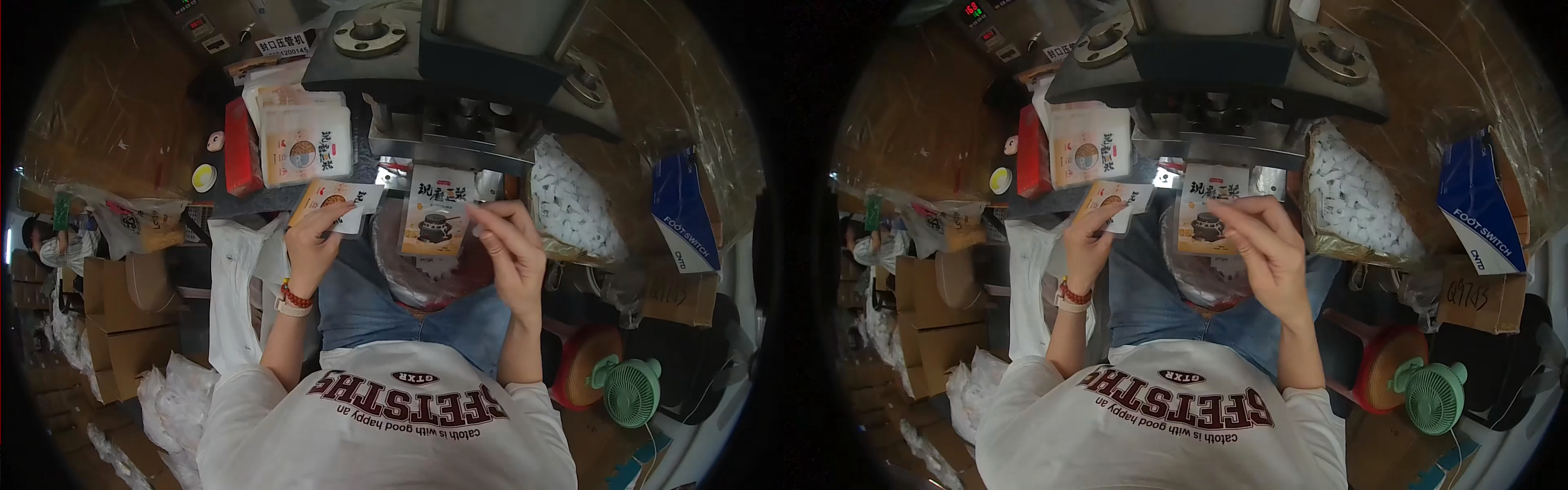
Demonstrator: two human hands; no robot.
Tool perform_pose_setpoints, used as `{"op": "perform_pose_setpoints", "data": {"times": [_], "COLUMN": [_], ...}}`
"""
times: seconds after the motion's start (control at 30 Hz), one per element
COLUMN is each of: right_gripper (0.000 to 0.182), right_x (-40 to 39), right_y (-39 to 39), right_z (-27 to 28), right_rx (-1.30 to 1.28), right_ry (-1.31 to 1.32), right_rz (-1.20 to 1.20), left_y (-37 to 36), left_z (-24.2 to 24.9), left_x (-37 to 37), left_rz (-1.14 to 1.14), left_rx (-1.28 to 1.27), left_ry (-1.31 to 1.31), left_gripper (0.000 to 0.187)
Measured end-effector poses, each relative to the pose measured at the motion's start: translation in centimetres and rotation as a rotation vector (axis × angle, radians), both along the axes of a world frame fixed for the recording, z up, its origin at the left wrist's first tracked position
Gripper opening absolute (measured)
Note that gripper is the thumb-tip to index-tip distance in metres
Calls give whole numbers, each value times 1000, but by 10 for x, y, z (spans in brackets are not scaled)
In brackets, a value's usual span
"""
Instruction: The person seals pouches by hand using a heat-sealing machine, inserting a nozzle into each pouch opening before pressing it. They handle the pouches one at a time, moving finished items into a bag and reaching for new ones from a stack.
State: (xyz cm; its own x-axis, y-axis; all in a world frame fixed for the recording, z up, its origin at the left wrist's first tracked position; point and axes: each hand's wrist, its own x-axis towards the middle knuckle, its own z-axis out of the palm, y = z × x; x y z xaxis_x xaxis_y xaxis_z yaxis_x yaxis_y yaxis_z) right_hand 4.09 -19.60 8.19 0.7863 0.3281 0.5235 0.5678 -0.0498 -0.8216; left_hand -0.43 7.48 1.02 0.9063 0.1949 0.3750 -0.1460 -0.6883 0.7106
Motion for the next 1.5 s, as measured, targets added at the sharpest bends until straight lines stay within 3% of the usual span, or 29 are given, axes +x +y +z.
{"op": "perform_pose_setpoints", "data": {"times": [0.03,0.1,0.17,0.23,0.33,0.43,0.5,0.53,0.57,0.63,0.67,0.7,0.77,0.83,0.9,0.97,1.03,1.07,1.13,1.17,1.2,1.27,1.3,1.4,1.43,1.5], "right_gripper": [26,20,19,26,33,36,38,40,41,34,25,25,18,18,17,18,18,18,22,28,28,37,37,30,30,23], "right_x": [-4,-17,-14,-6,-7,0,7,12,15,22,31,42,61,75,79,79,77,75,66,60,53,35,25,8,3,1], "right_y": [9,23,25,23,8,6,2,-2,-12,-35,-44,-51,-64,-72,-72,-78,-72,-72,-79,-76,-68,-42,-30,-12,-2,17], "right_z": [1,-8,-17,-22,-14,-8,-11,-12,-11,-8,-7,-10,-27,-67,-74,-75,-68,-68,-71,-74,-68,-45,-37,-36,-36,-35], "right_rx": [16,234,130,-207,-362,-464,-399,-332,-294,-248,-302,-304,-631,-680,-760,-758,-657,-651,-203,153,151,516,533,523,522,276], "right_ry": [29,435,355,-267,-353,-310,-275,-247,-181,-14,-52,-50,-145,-50,15,18,-15,-24,231,277,280,365,429,429,435,292], "right_rz": [14,98,77,58,132,40,-76,-185,-242,-404,-524,-521,-762,-755,-744,-722,-770,-760,-722,-526,-529,-184,-154,89,83,-23], "left_y": [-7,-21,-34,-41,-48,-56,-62,-73,-80,-88,-87,-88,-91,-87,-89,-84,-74,-56,-23,-11,5,33,39,34,26,10], "left_z": [4,12,21,33,42,18,-10,-17,-19,-17,-12,-9,-7,-19,-20,-19,-7,-1,-3,1,-7,-28,-28,-24,-19,-8], "left_x": [-1,-6,-11,-15,-18,-5,9,16,24,37,47,56,72,78,81,78,80,82,79,71,63,48,42,12,6,1], "left_rz": [-8,-129,-176,-219,-294,-400,-402,-375,-377,-302,-334,-331,-294,-319,-323,-300,-336,-177,126,315,312,149,142,-45,-50,37], "left_rx": [-3,102,121,145,309,73,-273,-500,-502,-1015,-1130,-1132,-1369,-1377,-1403,-1374,-1054,-603,51,584,584,790,793,400,398,49], "left_ry": [0,-240,-251,-270,-222,-131,370,414,411,488,520,521,500,516,486,501,540,567,40,-16,-13,-11,-19,7,13,95], "left_gripper": [38,39,39,39,40,28,19,23,23,23,23,23,23,24,24,25,30,46,62,67,67,56,56,51,51,39]}}
